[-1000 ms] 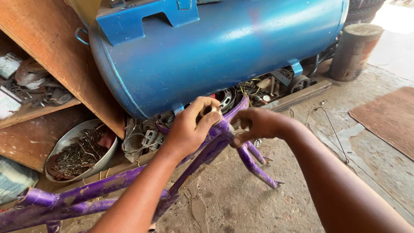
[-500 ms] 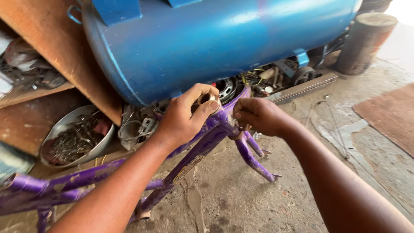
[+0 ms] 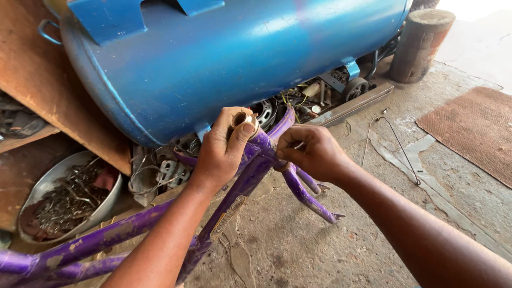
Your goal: The person applies a liquid from a small bottle to the joints of a purple bicycle frame and then uses a large wrench to tighten a component on the frame's head tube.
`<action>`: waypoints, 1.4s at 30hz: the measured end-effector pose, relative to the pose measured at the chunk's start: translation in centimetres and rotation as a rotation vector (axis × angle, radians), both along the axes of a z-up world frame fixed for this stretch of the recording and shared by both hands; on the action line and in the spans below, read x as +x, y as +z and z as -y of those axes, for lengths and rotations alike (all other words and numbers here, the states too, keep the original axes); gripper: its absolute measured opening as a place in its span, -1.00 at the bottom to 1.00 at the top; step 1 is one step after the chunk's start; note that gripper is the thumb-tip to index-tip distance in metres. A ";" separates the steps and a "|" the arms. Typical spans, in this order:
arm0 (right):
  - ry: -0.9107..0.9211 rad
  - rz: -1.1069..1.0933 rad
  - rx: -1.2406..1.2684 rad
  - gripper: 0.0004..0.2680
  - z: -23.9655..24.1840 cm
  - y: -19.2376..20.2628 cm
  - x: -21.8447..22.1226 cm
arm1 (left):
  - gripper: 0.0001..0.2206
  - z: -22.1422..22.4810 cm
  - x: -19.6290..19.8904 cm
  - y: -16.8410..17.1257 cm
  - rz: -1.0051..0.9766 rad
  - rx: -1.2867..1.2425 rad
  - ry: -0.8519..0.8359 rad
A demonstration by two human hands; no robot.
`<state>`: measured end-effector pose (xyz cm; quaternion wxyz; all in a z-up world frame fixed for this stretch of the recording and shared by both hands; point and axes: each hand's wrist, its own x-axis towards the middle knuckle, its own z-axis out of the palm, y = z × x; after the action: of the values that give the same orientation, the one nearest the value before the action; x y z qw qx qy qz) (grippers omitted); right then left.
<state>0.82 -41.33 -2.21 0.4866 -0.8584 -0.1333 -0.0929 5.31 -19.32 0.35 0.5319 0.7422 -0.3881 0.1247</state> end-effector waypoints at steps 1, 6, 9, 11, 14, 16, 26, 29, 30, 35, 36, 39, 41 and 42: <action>0.009 -0.013 -0.002 -0.96 -0.1 0.2 0.2 | -0.61 0.0 0.3 -0.1 0.004 -0.015 0.000; -0.057 -0.127 0.142 -0.94 0.1 0.3 1.1 | -0.60 -0.1 1.5 -0.3 -0.004 -0.002 0.022; -0.054 -0.102 0.186 -0.93 0.0 -0.2 1.2 | -0.59 -0.1 1.8 -0.4 -0.021 0.006 0.087; -0.039 -0.083 0.164 -0.91 -0.2 -0.4 1.4 | -0.59 -0.1 2.2 -0.3 -0.029 -0.008 0.106; -0.017 -0.009 0.148 -0.91 -0.5 -1.0 1.6 | -0.58 -0.1 2.5 -0.4 -0.036 -0.030 0.108; -0.085 0.087 0.034 -0.93 -0.8 -1.3 1.7 | -0.58 -0.1 2.6 -0.5 -0.057 -0.030 0.114; -0.256 0.222 -0.343 -0.94 -1.8 -1.1 2.3 | -0.54 -0.1 2.5 -0.4 -0.072 -0.004 0.117; -0.276 0.097 -0.195 -0.92 -1.6 -1.2 2.6 | -0.53 -0.1 2.4 -0.4 -0.079 -0.015 0.105; -0.190 0.166 -0.108 -0.92 -1.3 -1.1 2.3 | -0.53 -0.1 2.3 -0.5 -0.081 -0.015 0.107; -0.058 0.234 -0.056 -0.94 -1.6 -0.7 1.6 | -0.53 -0.2 2.3 -0.6 -0.063 -0.018 0.099; -0.104 0.167 -0.055 -0.97 -1.9 -0.8 1.6 | -0.52 -0.2 2.3 -0.5 -0.097 0.000 0.112; -0.089 0.276 -0.109 -0.93 -2.2 -1.9 1.4 | -0.51 -0.2 2.3 -0.3 -0.142 0.027 0.132; -0.100 0.284 -0.119 -0.92 -1.8 -2.9 1.7 | -0.51 -0.2 2.4 -0.1 -0.117 0.005 0.091; -0.142 0.204 -0.100 -0.90 -1.2 -3.6 2.1 | -0.52 -0.3 2.4 -0.1 -0.086 -0.020 0.046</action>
<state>2.93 -40.12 -5.82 0.4192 -0.8750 -0.1254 -0.2073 7.67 -19.01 0.30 0.5526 0.7502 -0.3464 0.1087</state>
